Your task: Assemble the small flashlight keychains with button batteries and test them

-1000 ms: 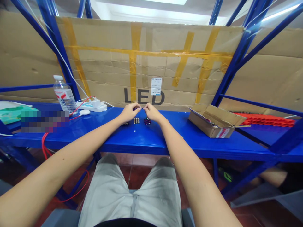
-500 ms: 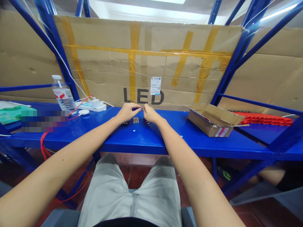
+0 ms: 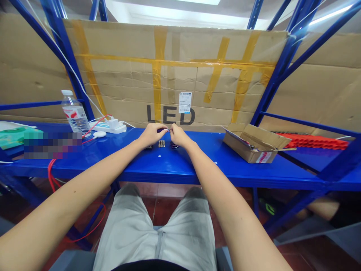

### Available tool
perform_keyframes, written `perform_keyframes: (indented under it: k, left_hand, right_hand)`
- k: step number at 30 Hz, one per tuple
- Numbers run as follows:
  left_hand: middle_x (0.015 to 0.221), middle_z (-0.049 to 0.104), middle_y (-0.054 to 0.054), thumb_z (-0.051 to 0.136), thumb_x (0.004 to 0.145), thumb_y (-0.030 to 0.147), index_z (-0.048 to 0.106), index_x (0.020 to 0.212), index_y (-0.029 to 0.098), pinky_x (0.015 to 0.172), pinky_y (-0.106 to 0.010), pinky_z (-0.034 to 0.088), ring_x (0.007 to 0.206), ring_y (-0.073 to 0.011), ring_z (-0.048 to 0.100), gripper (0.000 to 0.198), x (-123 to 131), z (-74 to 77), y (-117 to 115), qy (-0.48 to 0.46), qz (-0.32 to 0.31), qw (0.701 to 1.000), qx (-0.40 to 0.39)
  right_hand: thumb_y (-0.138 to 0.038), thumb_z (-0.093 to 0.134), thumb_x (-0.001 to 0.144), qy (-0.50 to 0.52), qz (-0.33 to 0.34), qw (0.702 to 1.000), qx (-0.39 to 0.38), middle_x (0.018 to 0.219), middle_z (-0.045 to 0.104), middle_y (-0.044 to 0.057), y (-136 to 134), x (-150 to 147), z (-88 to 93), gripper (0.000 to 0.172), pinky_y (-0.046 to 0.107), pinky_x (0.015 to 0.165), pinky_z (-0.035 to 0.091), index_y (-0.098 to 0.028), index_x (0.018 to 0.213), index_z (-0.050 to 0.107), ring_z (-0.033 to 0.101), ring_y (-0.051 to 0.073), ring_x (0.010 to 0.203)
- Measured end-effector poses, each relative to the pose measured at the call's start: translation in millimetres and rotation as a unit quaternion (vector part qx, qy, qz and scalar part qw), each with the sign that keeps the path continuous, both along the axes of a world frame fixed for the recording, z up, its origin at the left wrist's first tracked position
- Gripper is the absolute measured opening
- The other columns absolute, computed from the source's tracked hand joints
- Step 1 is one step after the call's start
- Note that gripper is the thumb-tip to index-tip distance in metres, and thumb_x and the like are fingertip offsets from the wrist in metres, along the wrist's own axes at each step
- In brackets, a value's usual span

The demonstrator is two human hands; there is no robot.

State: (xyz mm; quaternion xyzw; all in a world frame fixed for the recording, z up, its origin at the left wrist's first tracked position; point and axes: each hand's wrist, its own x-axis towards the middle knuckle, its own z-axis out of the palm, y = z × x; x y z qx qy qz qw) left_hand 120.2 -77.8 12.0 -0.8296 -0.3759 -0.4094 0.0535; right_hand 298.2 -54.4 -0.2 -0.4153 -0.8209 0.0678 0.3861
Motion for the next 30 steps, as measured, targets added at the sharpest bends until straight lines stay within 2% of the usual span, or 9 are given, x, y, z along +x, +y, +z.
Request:
perform_keyframes:
  k: [7, 14, 21, 26, 30]
  left_hand:
    - [0.098, 0.077, -0.008, 0.058, 0.088, 0.021, 0.076, 0.098, 0.019, 0.089, -0.034, 0.050, 0.094, -0.0235, 0.070, 0.021, 0.3, -1.5, 3.1, 0.038, -0.005, 0.999, -0.002]
    - [0.093, 0.075, -0.008, 0.059, 0.087, 0.021, 0.070, 0.100, 0.019, 0.081, -0.032, 0.050, 0.088, -0.0236, 0.069, 0.017, 1.3, -3.2, 0.7, 0.060, 0.019, 0.998, 0.003]
    - [0.091, 0.073, -0.008, 0.058, 0.088, 0.021, 0.067, 0.095, 0.021, 0.082, -0.035, 0.049, 0.089, -0.0260, 0.068, 0.012, 2.0, -3.0, -2.4, 0.070, 0.056, 0.996, 0.003]
    - [0.095, 0.075, -0.006, 0.061, 0.087, 0.023, 0.068, 0.092, 0.023, 0.087, -0.036, 0.050, 0.092, -0.0244, 0.068, 0.009, -2.2, -3.6, 2.9, -0.012, 0.034, 0.999, -0.034]
    - [0.098, 0.075, -0.006, 0.062, 0.084, 0.016, 0.068, 0.092, 0.021, 0.091, -0.036, 0.050, 0.096, -0.0226, 0.068, 0.011, -3.0, -3.0, 5.2, -0.083, -0.017, 0.994, -0.070]
  right_hand:
    - [-0.016, 0.042, 0.093, -0.037, -0.018, 0.999, 0.011, 0.081, 0.061, 0.009, -4.4, 0.1, 1.5, 0.015, 0.035, 0.072, 0.043, -0.024, 0.080, 0.039, 0.054, 0.023, 0.076]
    - [-0.014, 0.045, 0.092, -0.068, -0.006, 0.997, 0.025, 0.087, 0.064, 0.014, -12.1, -2.5, 4.4, 0.014, 0.037, 0.075, 0.045, -0.024, 0.083, 0.040, 0.058, 0.028, 0.081]
    - [-0.011, 0.047, 0.090, -0.073, -0.018, 0.997, 0.023, 0.089, 0.065, 0.016, -12.9, -3.4, 5.3, 0.014, 0.038, 0.076, 0.045, -0.023, 0.085, 0.043, 0.058, 0.028, 0.081]
    - [-0.013, 0.046, 0.090, -0.024, -0.021, 0.999, 0.021, 0.084, 0.064, 0.010, -7.4, -1.3, 4.7, 0.015, 0.035, 0.074, 0.044, -0.023, 0.080, 0.042, 0.056, 0.024, 0.078]
    - [-0.016, 0.043, 0.093, 0.075, 0.003, 0.997, -0.035, 0.073, 0.060, 0.002, -2.7, 1.4, 5.1, 0.018, 0.029, 0.068, 0.043, -0.023, 0.077, 0.042, 0.054, 0.017, 0.070]
